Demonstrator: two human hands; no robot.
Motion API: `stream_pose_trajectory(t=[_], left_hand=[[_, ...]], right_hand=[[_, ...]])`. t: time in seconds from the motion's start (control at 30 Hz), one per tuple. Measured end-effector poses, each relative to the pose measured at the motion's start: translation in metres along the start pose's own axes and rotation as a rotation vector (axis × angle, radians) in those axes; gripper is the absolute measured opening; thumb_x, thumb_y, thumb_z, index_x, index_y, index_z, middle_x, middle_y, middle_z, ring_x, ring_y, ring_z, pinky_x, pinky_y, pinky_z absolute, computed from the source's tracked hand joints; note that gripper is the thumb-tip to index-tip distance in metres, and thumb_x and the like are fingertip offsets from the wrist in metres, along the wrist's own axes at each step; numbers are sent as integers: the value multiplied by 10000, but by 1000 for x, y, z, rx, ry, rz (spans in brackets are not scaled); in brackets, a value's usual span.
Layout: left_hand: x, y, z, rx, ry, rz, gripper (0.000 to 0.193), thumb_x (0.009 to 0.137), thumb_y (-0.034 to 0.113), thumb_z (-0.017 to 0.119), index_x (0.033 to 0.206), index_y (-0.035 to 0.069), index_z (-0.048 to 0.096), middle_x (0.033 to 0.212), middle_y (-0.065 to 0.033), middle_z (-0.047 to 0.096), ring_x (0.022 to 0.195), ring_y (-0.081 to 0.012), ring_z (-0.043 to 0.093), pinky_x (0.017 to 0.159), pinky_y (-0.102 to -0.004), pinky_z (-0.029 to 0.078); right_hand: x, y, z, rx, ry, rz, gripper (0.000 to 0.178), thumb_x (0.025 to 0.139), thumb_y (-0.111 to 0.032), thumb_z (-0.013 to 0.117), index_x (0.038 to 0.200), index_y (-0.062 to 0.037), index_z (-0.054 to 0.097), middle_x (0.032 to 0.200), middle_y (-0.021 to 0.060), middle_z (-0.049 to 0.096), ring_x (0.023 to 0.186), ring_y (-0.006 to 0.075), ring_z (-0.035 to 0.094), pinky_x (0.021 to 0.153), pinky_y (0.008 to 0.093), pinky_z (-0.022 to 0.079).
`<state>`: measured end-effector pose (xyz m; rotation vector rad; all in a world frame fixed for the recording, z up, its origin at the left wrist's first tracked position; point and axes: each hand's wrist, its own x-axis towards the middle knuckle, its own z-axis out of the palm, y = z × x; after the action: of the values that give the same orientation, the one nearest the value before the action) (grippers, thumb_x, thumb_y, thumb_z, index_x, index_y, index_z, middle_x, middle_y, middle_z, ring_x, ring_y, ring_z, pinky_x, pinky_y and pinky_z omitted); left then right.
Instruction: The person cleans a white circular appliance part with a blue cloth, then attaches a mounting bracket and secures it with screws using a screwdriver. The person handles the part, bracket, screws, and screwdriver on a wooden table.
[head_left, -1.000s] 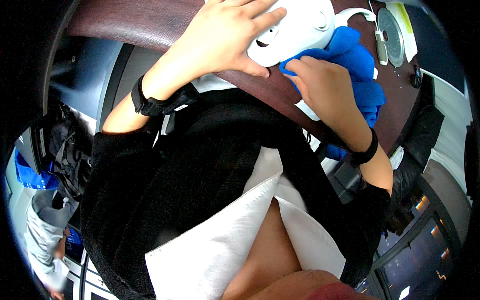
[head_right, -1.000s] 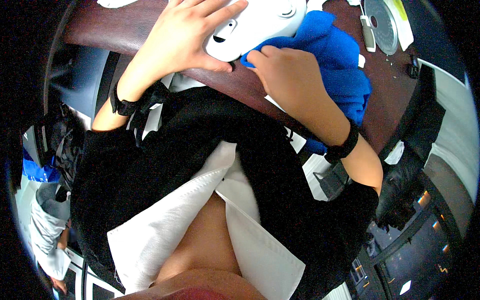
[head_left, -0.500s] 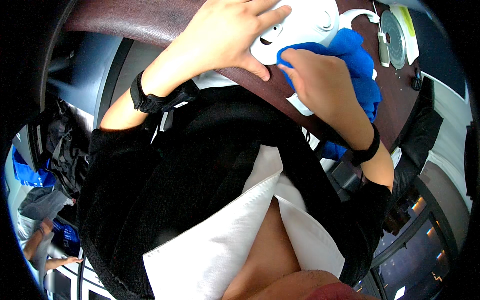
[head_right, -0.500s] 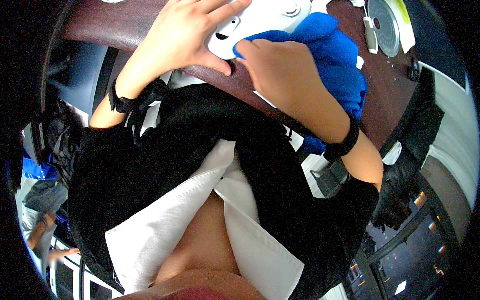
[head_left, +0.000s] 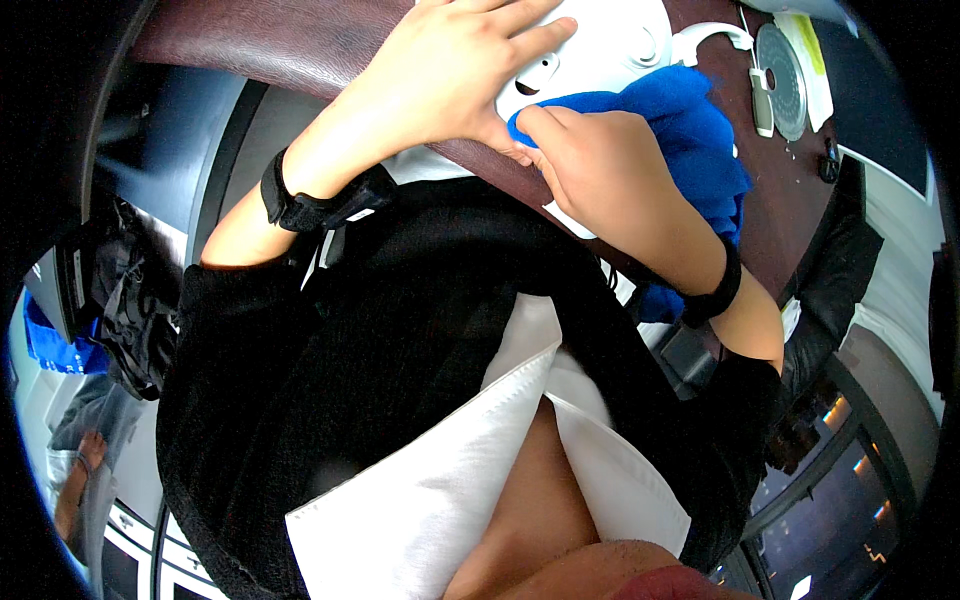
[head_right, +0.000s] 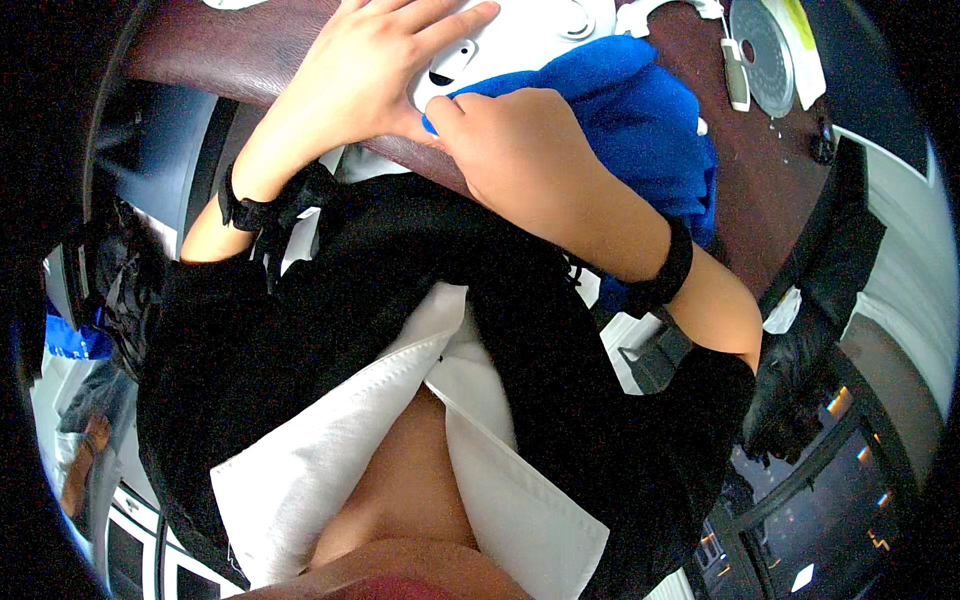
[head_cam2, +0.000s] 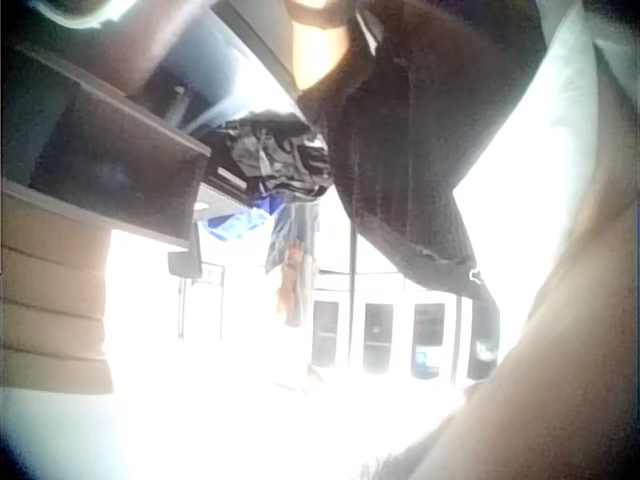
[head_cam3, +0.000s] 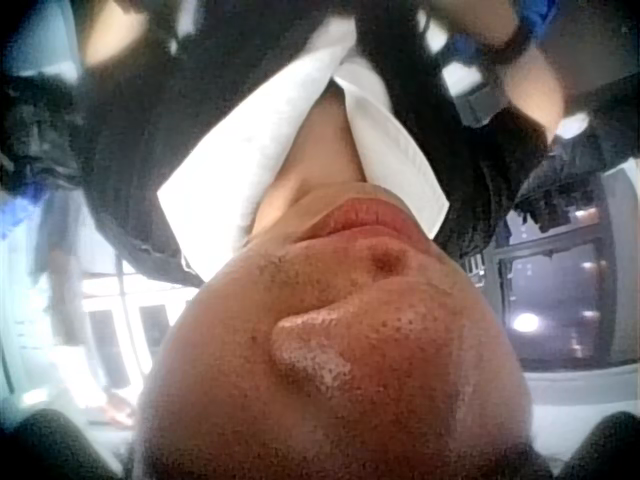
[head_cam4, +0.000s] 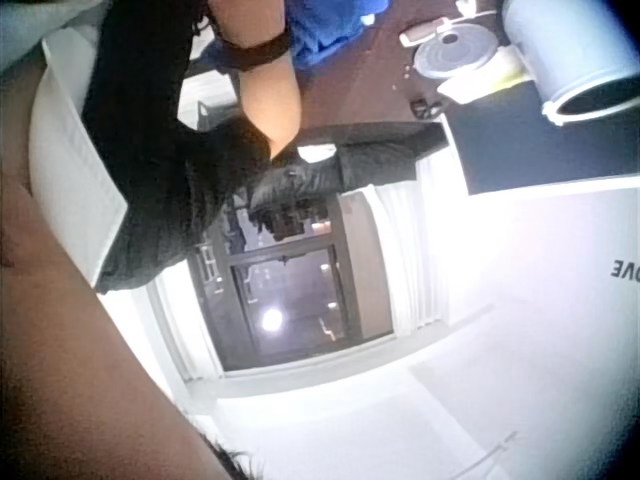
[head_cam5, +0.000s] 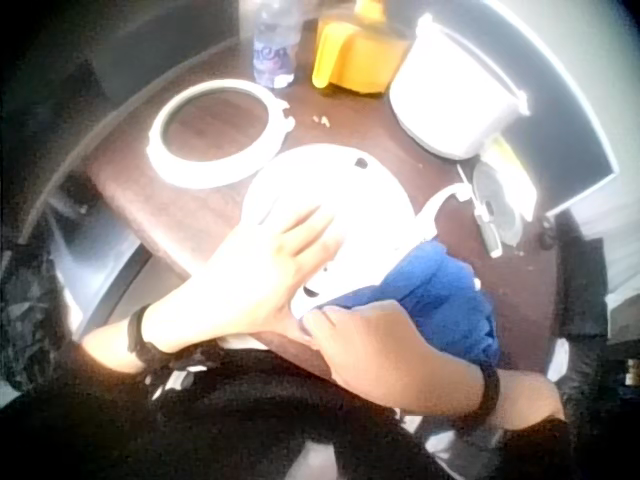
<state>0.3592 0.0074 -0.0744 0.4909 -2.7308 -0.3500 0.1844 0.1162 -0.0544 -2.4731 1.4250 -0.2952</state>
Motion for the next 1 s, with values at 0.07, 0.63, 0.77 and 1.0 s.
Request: stream_pose_trajectory(t=[0.07,0.63,0.77,1.0], left_hand=[[-2,3,-7,-34,-43,-40,973,601,507,800,1328,-48,469,1404,-260,425,1331,-391,391,1042,-503,394],[-5,1,2,16,45,5,951,613,469,809,1329,-56,468,1405,-252,425,1328,-389,389,1039,-498,395],[-3,0,3,50,24,-8,935,613,440,818,1332,-45,470,1418,-247,413,1335,-380,384,1040,-489,400],[2,6,-2,71,33,-46,934,578,375,838,1359,26,462,1414,-185,443,1307,-316,437,1073,-474,353]], right_hand=[[0,3,0,-11,-6,-7,107,801,-143,619,866,-93,550,713,88,602,643,309,642,542,413,490],[-13,28,-27,-194,-57,172,188,919,-299,574,950,-114,582,737,93,651,639,315,651,507,416,485],[-21,43,-38,-218,-95,268,178,929,-277,568,949,-101,558,748,116,641,659,320,649,522,432,489],[-24,45,-22,-114,1,81,182,916,-176,591,1017,-27,563,862,144,620,672,302,614,568,387,469]])
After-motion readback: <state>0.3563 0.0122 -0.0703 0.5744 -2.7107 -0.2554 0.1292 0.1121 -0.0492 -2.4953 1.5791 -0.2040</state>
